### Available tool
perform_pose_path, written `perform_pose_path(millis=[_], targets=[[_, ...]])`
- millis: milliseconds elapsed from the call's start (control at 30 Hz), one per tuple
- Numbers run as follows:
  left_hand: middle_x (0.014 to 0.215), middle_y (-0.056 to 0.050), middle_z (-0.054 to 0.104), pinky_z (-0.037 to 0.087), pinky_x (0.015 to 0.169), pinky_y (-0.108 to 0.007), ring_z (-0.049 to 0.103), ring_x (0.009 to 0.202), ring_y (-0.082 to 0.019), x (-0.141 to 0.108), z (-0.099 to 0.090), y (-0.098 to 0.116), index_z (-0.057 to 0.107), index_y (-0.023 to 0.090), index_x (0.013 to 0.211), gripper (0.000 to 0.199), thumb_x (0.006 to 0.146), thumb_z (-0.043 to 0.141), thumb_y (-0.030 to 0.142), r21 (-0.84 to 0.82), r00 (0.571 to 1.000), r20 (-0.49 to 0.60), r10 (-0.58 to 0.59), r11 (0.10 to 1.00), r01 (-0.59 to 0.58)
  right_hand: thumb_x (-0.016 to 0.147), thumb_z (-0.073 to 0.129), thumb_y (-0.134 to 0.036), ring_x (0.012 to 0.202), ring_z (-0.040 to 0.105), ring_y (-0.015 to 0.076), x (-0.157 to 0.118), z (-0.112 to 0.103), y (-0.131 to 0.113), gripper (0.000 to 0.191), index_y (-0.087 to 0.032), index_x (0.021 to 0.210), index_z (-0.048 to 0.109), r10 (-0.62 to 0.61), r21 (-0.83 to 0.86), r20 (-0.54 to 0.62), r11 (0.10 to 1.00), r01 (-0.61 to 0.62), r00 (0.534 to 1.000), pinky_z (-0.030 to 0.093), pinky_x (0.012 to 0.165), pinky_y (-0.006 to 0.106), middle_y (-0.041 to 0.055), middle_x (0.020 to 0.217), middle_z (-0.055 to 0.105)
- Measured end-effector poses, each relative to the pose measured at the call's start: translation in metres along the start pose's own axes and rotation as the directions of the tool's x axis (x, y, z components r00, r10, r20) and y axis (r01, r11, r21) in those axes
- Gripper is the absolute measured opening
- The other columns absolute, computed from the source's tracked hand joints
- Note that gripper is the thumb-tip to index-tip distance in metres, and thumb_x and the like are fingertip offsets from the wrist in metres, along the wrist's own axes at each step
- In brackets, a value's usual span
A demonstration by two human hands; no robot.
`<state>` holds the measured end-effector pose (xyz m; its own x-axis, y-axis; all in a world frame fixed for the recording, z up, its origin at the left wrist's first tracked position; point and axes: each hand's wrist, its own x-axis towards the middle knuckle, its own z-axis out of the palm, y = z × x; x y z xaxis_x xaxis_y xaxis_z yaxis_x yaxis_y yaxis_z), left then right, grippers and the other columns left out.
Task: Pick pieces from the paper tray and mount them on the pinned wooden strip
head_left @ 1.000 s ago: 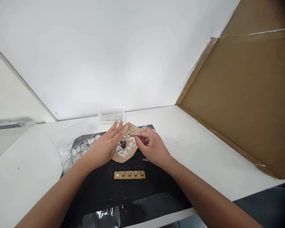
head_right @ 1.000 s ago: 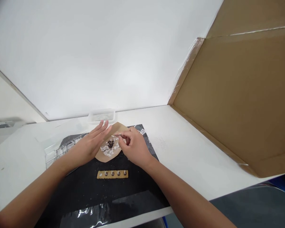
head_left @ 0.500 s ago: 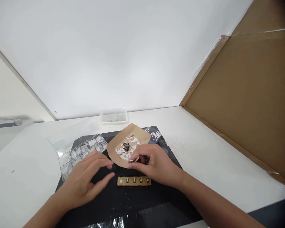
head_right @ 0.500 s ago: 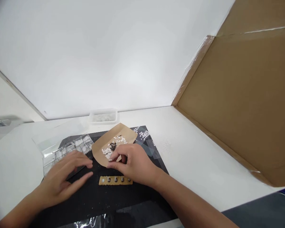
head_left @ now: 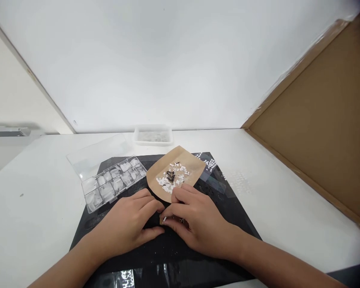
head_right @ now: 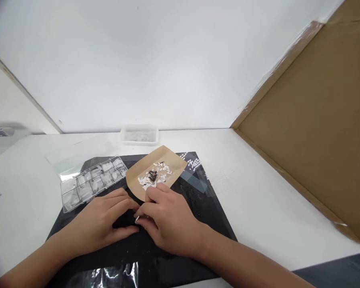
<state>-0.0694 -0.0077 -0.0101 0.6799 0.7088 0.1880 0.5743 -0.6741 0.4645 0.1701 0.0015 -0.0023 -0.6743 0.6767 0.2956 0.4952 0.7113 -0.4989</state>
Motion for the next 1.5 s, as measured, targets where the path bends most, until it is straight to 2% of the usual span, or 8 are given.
perform_pose_path(millis=[233, 367, 633, 1133, 1267, 1367, 1433, 1500], targets=[[0.101, -0.001, 0.072, 0.053, 0.076, -0.034, 0.064, 0.101, -0.023, 0.001, 0.004, 0.003, 0.059, 0.023, 0.104, 0.017, 0.092, 0.071, 0.023, -0.05, 0.999, -0.01, -0.042, 0.998, 0.041, 0.095, 0.068, -0.023, 0.086, 0.051, 0.0197, -0.007, 0.002, -0.012, 0.007, -0.025, 0.095, 0.075, 0.046, 0.001, 0.005, 0.999, -0.046, 0.999, 0.039, 0.073, 0.034, 0.0029, 0.09, 0.059], [0.104, -0.001, 0.073, 0.055, 0.078, -0.034, 0.065, 0.104, -0.024, 0.001, 0.003, 0.002, 0.057, 0.024, 0.111, 0.024, 0.093, 0.073, 0.029, -0.066, 0.997, 0.004, -0.073, 0.995, 0.073, 0.098, 0.064, -0.022, 0.085, 0.05, 0.0211, -0.013, 0.013, -0.013, 0.012, -0.023, 0.094, 0.075, 0.091, -0.11, -0.057, 0.989, -0.096, 0.994, 0.041, 0.073, 0.035, 0.005, 0.09, 0.06], [0.1, -0.001, 0.074, 0.055, 0.076, -0.034, 0.064, 0.107, -0.025, -0.001, 0.003, 0.001, 0.054, 0.024, 0.113, 0.027, 0.093, 0.073, 0.029, -0.031, 0.998, -0.014, -0.059, 0.998, 0.058, 0.099, 0.062, -0.019, 0.084, 0.049, 0.0223, -0.016, 0.024, -0.021, 0.014, -0.02, 0.095, 0.075, 0.04, -0.246, -0.11, 0.967, -0.066, 0.993, 0.043, 0.072, 0.037, 0.0075, 0.092, 0.062], [0.1, -0.002, 0.074, 0.056, 0.075, -0.034, 0.065, 0.106, -0.026, -0.001, 0.003, 0.001, 0.054, 0.024, 0.109, 0.027, 0.092, 0.074, 0.027, -0.014, 0.998, 0.002, -0.065, 0.998, 0.065, 0.096, 0.062, -0.012, 0.086, 0.052, 0.0238, -0.015, 0.015, -0.019, 0.013, -0.019, 0.095, 0.073, -0.004, -0.359, 0.005, 0.933, 0.005, 1.0, 0.047, 0.075, 0.039, 0.0077, 0.09, 0.061], [0.101, -0.003, 0.073, 0.056, 0.077, -0.034, 0.065, 0.106, -0.025, 0.0, 0.0, 0.002, 0.055, 0.024, 0.107, 0.025, 0.092, 0.074, 0.027, -0.033, 0.998, 0.003, -0.062, 0.998, 0.062, 0.1, 0.062, -0.022, 0.088, 0.057, 0.0239, -0.012, 0.002, -0.02, 0.014, -0.02, 0.109, 0.073, -0.034, -0.367, 0.016, 0.93, 0.037, 0.999, 0.048, 0.075, 0.039, 0.0082, 0.093, 0.064], [0.101, -0.003, 0.073, 0.056, 0.076, -0.033, 0.065, 0.105, -0.024, -0.001, -0.003, 0.002, 0.055, 0.023, 0.108, 0.025, 0.092, 0.074, 0.026, -0.033, 0.999, 0.014, -0.041, 0.999, 0.041, 0.1, 0.063, -0.028, 0.085, 0.061, 0.0214, -0.013, -0.023, -0.017, 0.012, -0.024, 0.105, 0.073, -0.047, -0.307, 0.018, 0.95, 0.051, 0.999, 0.045, 0.067, 0.034, 0.0058, 0.092, 0.067], [0.101, -0.004, 0.073, 0.056, 0.076, -0.033, 0.065, 0.104, -0.024, -0.001, -0.005, 0.001, 0.056, 0.023, 0.107, 0.024, 0.091, 0.074, 0.026, -0.028, 0.999, 0.035, -0.03, 0.999, 0.031, 0.101, 0.063, -0.031, 0.082, 0.063, 0.0203, -0.018, -0.043, -0.009, 0.013, -0.025, 0.095, 0.073, 0.009, -0.306, -0.088, 0.951, -0.036, 0.996, 0.045, 0.067, 0.034, 0.0046, 0.09, 0.07], [0.102, -0.004, 0.073, 0.056, 0.076, -0.033, 0.065, 0.104, -0.024, -0.002, -0.006, -0.002, 0.057, 0.022, 0.106, 0.023, 0.091, 0.074, 0.028, -0.026, 0.998, 0.056, -0.034, 0.999, 0.036, 0.101, 0.064, -0.033, 0.08, 0.066, 0.0209, -0.027, -0.06, 0.002, 0.015, -0.026, 0.09, 0.071, 0.149, -0.338, -0.193, 0.918, -0.209, 0.97, 0.044, 0.063, 0.033, 0.0036, 0.089, 0.073]])
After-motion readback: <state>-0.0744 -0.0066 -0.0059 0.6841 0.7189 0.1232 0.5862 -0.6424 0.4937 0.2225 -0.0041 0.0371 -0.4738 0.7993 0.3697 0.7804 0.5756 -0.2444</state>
